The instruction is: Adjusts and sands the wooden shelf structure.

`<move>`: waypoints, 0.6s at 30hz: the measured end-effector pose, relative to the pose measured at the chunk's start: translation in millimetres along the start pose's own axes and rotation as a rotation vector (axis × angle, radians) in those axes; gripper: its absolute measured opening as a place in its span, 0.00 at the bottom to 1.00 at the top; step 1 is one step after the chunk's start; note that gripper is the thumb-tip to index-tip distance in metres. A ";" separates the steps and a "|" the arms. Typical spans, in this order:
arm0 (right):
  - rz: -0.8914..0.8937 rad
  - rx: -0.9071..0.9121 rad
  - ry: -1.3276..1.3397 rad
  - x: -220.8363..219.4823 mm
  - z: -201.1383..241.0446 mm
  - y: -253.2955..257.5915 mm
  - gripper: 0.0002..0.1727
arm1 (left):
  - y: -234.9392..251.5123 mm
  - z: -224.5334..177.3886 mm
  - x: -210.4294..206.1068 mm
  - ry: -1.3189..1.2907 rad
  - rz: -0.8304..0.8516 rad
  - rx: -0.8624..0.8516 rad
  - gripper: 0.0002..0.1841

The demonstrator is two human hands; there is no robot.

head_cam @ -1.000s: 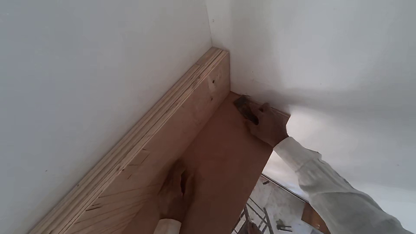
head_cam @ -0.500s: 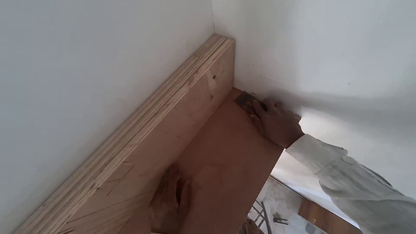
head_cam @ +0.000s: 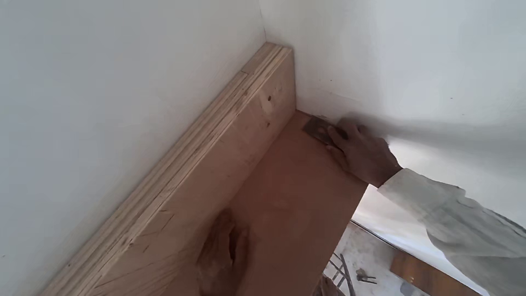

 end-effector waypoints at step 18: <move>-0.063 0.038 0.015 -2.9 2.9 3.6 0.30 | -2.5 2.6 0.0 -0.046 0.050 0.041 0.27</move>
Point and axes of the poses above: each hand's wrist, its own y-axis towards the middle knuckle, its own x-axis out of the back of the hand, z = x × y, the point moved 8 cm from there along y, towards the middle knuckle, and after that the axes turned 5 degrees about -x, right-handed, at the moved point
